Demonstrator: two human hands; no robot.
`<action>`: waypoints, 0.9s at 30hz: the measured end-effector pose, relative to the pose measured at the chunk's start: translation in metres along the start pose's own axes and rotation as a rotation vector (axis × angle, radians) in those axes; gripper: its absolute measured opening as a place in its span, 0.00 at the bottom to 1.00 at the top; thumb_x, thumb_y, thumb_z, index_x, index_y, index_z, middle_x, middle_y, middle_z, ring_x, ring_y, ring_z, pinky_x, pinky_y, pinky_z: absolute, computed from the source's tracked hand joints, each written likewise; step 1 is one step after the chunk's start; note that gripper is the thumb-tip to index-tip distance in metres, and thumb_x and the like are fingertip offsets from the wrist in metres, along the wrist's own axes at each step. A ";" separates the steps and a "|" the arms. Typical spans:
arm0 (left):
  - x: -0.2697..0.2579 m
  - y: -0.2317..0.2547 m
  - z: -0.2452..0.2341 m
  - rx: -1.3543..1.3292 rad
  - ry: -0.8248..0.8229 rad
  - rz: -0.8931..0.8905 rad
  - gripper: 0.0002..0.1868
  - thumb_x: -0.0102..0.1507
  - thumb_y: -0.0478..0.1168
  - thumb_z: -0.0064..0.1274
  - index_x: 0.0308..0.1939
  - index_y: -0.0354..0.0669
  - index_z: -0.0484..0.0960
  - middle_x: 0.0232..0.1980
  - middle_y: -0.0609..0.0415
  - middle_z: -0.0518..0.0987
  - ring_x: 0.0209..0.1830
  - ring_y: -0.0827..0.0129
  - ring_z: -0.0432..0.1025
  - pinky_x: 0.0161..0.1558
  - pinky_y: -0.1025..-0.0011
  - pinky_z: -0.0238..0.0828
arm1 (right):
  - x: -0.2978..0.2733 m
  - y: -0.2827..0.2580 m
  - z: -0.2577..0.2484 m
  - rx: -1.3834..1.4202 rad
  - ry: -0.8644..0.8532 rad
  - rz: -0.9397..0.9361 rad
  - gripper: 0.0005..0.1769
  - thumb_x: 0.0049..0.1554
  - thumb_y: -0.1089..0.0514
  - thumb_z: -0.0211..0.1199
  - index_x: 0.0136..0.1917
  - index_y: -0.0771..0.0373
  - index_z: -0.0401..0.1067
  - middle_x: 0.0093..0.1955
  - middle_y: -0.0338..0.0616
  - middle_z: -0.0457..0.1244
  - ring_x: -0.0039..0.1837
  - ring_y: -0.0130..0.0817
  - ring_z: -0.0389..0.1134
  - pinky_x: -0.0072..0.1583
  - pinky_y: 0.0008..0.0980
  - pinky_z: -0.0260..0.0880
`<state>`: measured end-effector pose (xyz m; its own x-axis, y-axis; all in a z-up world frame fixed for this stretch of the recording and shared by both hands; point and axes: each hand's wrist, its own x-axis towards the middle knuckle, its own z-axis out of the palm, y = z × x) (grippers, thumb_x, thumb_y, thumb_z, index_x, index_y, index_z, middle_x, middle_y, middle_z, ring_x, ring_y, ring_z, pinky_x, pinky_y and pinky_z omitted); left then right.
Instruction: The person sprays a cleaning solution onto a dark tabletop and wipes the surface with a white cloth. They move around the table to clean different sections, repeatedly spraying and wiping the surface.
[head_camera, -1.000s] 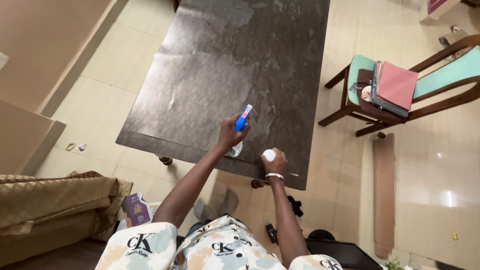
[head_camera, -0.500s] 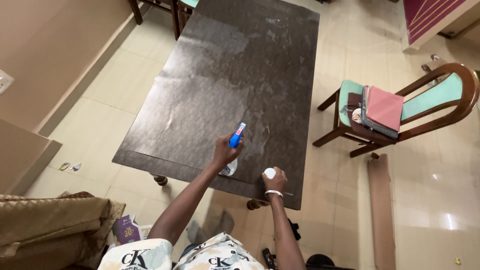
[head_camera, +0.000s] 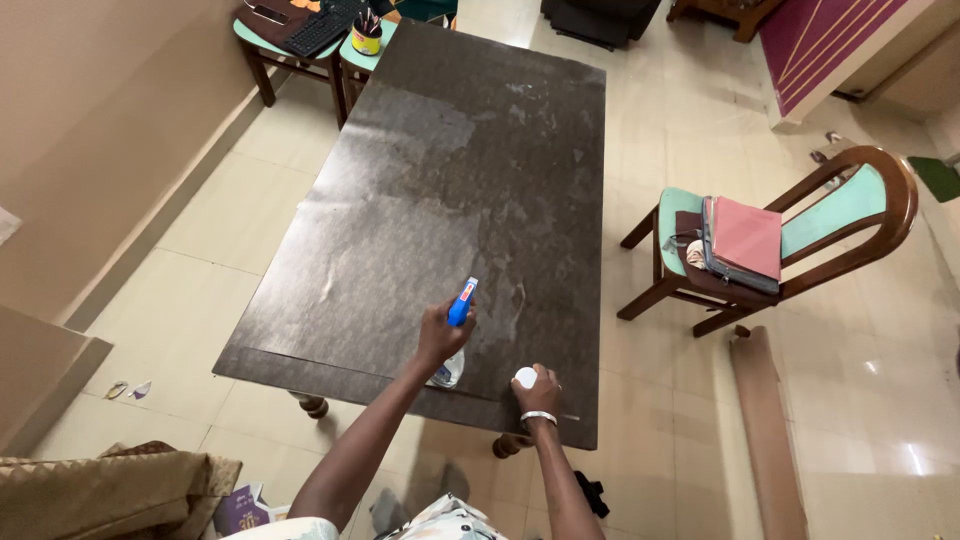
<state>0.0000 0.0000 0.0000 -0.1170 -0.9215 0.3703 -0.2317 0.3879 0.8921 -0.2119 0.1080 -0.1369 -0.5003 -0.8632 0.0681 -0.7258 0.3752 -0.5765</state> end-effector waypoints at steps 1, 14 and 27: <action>-0.001 0.001 0.000 0.001 -0.001 -0.001 0.12 0.59 0.43 0.55 0.41 0.39 0.84 0.27 0.46 0.82 0.29 0.58 0.82 0.34 0.65 0.76 | -0.003 0.001 0.000 0.004 -0.008 0.015 0.35 0.44 0.50 0.77 0.61 0.64 0.72 0.62 0.58 0.65 0.60 0.60 0.67 0.59 0.52 0.70; 0.003 -0.001 0.005 0.018 -0.027 0.003 0.13 0.59 0.45 0.55 0.41 0.40 0.84 0.26 0.48 0.82 0.27 0.59 0.82 0.33 0.64 0.76 | 0.009 0.017 -0.003 -0.027 0.094 0.080 0.35 0.44 0.49 0.76 0.62 0.63 0.73 0.63 0.57 0.65 0.61 0.59 0.68 0.61 0.51 0.70; 0.001 0.008 0.025 0.120 -0.149 0.097 0.11 0.59 0.44 0.58 0.39 0.41 0.84 0.25 0.45 0.81 0.28 0.51 0.79 0.34 0.60 0.74 | 0.002 0.023 0.013 0.068 0.049 0.032 0.35 0.43 0.48 0.76 0.60 0.64 0.73 0.62 0.56 0.66 0.60 0.57 0.69 0.61 0.49 0.71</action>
<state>-0.0266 0.0030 0.0013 -0.2840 -0.8702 0.4026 -0.3251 0.4824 0.8134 -0.2235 0.1105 -0.1604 -0.5463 -0.8330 0.0875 -0.6762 0.3770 -0.6329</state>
